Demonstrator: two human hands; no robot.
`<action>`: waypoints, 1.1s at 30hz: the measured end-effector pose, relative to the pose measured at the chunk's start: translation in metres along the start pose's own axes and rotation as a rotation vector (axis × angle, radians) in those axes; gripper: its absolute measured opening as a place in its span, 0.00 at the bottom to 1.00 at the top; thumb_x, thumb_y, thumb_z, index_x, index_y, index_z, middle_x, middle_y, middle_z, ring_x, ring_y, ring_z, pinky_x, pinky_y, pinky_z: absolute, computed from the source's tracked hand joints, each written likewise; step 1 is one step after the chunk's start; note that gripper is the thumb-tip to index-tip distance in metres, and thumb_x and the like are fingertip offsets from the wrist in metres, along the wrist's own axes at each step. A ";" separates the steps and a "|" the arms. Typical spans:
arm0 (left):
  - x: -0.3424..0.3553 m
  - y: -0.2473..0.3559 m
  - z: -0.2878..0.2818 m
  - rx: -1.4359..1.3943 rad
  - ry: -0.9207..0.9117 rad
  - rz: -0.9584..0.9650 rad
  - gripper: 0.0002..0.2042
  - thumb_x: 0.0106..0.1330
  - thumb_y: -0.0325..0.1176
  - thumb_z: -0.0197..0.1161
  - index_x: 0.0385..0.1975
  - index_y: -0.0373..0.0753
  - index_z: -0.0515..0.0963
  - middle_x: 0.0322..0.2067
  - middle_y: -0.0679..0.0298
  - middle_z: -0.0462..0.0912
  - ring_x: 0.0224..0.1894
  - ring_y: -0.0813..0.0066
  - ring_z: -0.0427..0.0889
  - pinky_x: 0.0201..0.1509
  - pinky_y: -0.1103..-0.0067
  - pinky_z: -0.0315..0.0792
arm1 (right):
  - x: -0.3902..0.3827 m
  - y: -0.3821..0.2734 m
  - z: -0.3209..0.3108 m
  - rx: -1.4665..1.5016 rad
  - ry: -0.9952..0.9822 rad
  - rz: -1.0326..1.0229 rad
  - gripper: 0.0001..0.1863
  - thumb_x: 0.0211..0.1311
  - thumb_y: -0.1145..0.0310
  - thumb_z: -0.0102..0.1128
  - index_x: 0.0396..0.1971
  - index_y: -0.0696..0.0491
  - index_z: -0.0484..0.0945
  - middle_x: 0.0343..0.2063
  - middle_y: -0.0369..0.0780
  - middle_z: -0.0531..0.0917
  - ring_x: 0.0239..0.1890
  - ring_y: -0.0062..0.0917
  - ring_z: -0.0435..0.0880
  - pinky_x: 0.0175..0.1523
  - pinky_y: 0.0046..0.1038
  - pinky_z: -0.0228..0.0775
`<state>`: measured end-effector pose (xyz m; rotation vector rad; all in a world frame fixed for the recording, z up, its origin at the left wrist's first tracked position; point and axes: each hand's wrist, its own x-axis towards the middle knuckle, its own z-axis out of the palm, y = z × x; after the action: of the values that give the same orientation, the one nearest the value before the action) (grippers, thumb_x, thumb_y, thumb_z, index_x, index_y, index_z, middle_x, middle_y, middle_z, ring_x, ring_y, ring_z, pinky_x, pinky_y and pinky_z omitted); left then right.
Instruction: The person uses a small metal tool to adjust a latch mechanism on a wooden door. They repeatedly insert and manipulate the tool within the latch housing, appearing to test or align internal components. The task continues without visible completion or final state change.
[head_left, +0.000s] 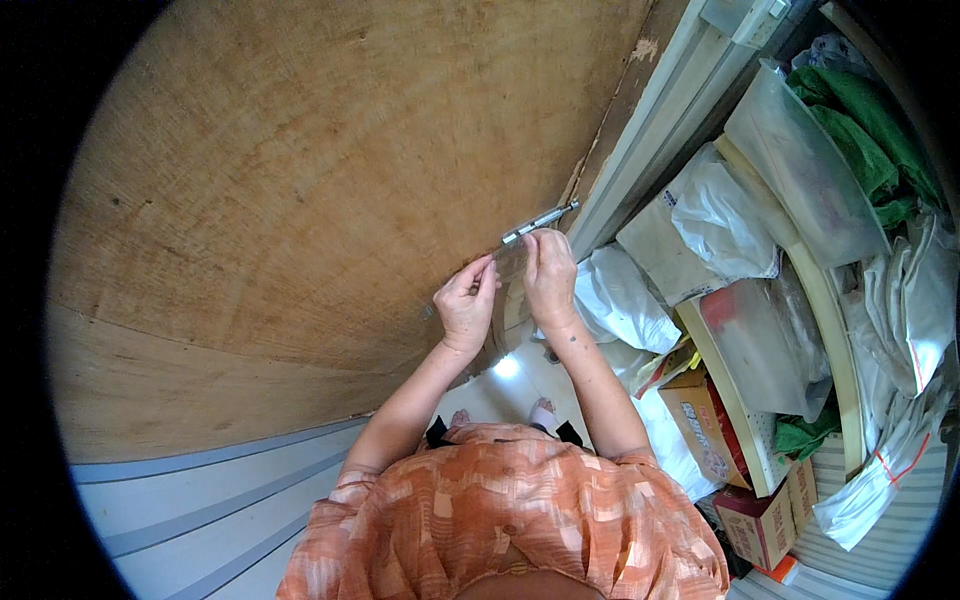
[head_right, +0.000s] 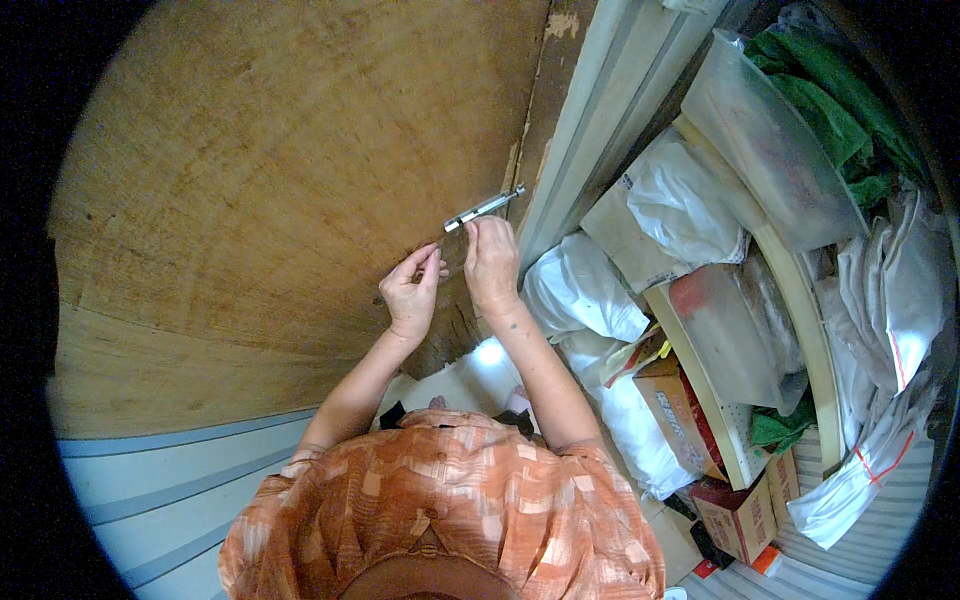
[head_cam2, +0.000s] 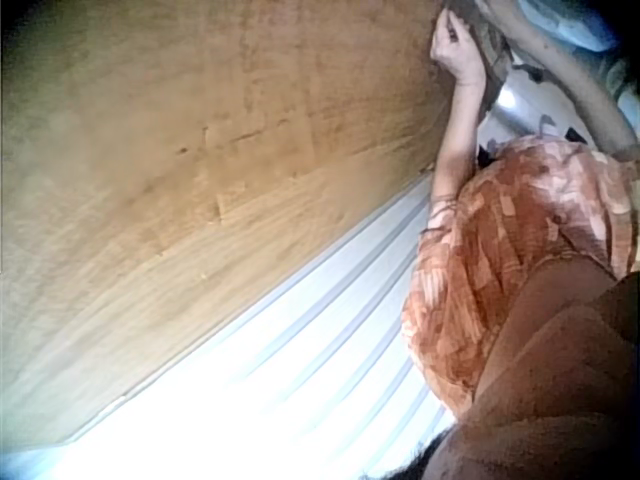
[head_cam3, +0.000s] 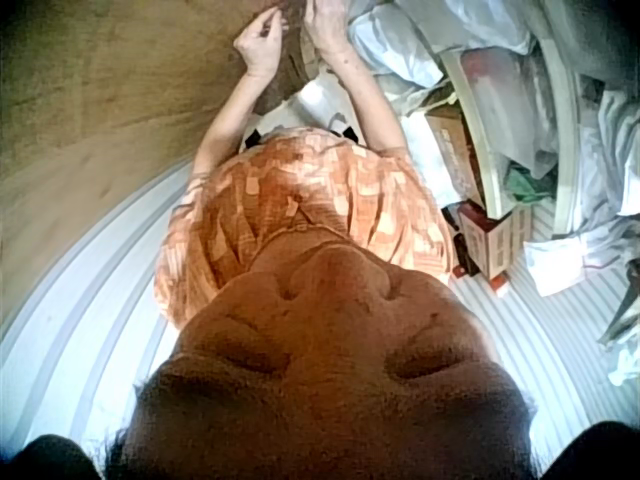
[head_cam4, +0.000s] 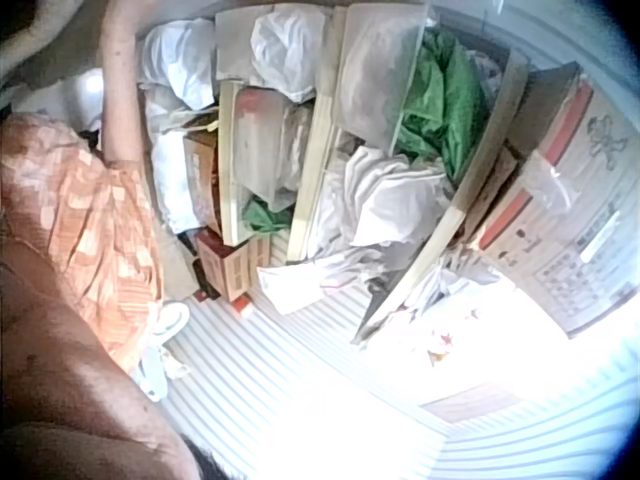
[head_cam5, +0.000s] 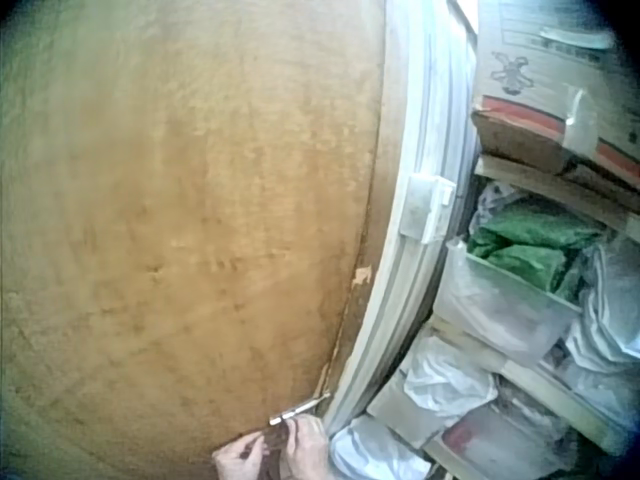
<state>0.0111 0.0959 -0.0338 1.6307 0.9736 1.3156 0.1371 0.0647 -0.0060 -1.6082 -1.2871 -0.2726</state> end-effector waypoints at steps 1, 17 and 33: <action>0.000 0.000 0.000 0.001 -0.003 -0.009 0.07 0.64 0.25 0.62 0.39 0.30 0.82 0.29 0.60 0.85 0.28 0.77 0.84 0.33 0.81 0.80 | -0.001 -0.001 0.000 0.007 -0.006 0.013 0.04 0.62 0.74 0.55 0.30 0.59 0.73 0.30 0.47 0.77 0.36 0.43 0.76 0.42 0.40 0.68; -0.001 -0.003 0.002 0.033 -0.008 0.022 0.07 0.63 0.24 0.62 0.39 0.29 0.82 0.29 0.61 0.84 0.28 0.78 0.84 0.33 0.81 0.80 | -0.001 -0.006 -0.001 0.040 0.021 0.034 0.04 0.64 0.75 0.55 0.33 0.60 0.74 0.32 0.48 0.78 0.35 0.42 0.79 0.40 0.36 0.71; 0.000 0.000 0.009 0.006 -0.008 0.033 0.08 0.63 0.23 0.63 0.40 0.30 0.81 0.28 0.62 0.84 0.28 0.79 0.83 0.33 0.81 0.81 | 0.004 -0.003 -0.010 0.102 0.028 0.024 0.05 0.61 0.74 0.59 0.31 0.61 0.77 0.31 0.46 0.81 0.33 0.39 0.81 0.38 0.33 0.73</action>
<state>0.0202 0.0947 -0.0350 1.6616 0.9500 1.3290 0.1398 0.0592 0.0031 -1.5271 -1.2405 -0.2109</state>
